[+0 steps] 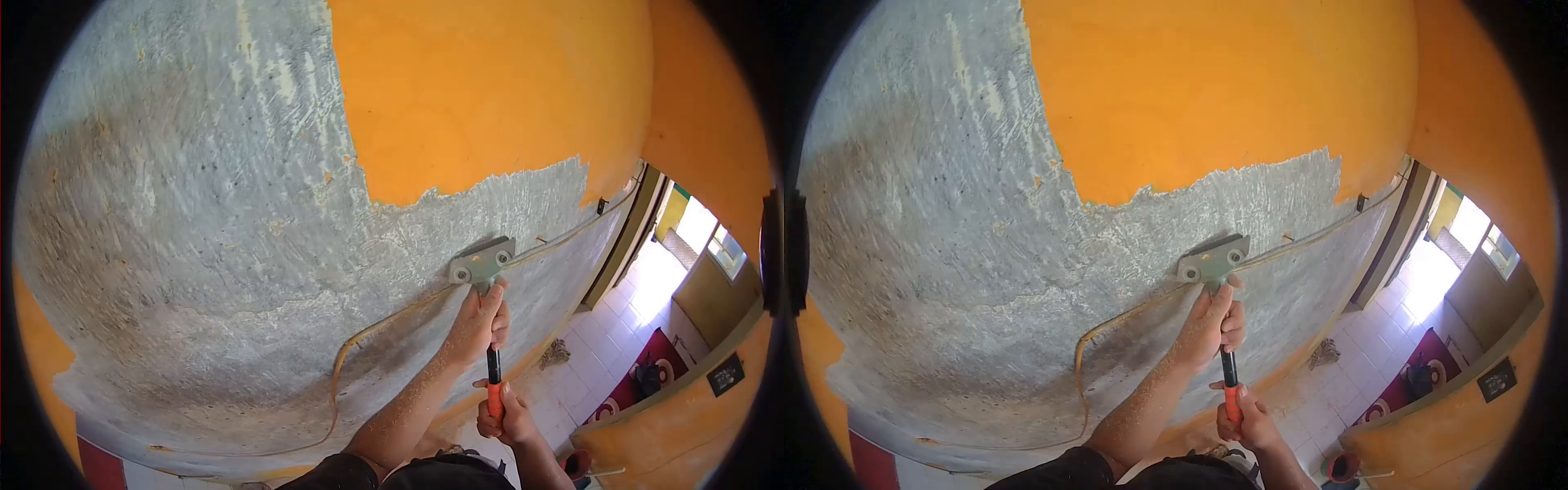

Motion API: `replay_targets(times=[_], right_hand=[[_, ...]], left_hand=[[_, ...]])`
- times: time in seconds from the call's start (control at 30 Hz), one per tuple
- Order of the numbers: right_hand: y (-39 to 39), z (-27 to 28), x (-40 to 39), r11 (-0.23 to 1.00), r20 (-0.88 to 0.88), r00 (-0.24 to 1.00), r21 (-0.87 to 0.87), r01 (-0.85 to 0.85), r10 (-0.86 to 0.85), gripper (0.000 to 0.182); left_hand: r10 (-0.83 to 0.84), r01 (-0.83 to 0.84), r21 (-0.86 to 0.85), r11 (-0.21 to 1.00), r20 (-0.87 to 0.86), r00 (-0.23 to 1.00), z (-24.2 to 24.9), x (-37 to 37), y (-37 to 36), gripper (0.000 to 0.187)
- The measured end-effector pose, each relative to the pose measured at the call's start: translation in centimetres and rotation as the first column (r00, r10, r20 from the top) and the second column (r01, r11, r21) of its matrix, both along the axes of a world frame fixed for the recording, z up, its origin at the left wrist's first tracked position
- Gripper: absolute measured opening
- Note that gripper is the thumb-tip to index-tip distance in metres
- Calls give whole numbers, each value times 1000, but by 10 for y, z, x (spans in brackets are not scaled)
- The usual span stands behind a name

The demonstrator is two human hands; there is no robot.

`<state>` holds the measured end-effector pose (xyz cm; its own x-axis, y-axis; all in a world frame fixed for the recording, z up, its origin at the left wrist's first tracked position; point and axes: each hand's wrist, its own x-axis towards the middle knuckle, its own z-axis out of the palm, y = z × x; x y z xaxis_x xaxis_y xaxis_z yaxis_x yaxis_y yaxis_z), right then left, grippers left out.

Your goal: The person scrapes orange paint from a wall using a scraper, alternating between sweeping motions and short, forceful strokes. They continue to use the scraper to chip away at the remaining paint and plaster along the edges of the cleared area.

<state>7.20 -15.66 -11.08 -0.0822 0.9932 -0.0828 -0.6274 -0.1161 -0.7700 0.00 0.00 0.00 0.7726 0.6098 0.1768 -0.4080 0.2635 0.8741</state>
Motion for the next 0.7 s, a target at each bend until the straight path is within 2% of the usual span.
replay_targets(times=[0.1,0.17,0.3,0.37,0.6,0.7], right_hand=[[-9,0,7,998,15,1000,-55,-2,3,57],[-4,0,21,1000,97,995,-18,15,-13,54],[-3,5,24,999,64,998,-28,-20,22,54],[-4,5,27,999,97,995,-30,-21,24,56],[-3,11,47,998,43,997,-38,-57,59,55],[2,7,60,996,114,990,-44,-79,83,55]], left_hand=[[25,-28,-52,998,-62,998,-6,3,-7,31],[39,-39,-40,998,-15,999,-10,10,-4,33],[96,-102,-63,993,-96,991,-5,11,-7,35],[79,-89,-127,988,-80,994,-4,14,-9,38],[117,-125,-103,987,-79,990,3,29,-8,44],[100,-103,-106,989,-33,994,-8,33,-7,48]])
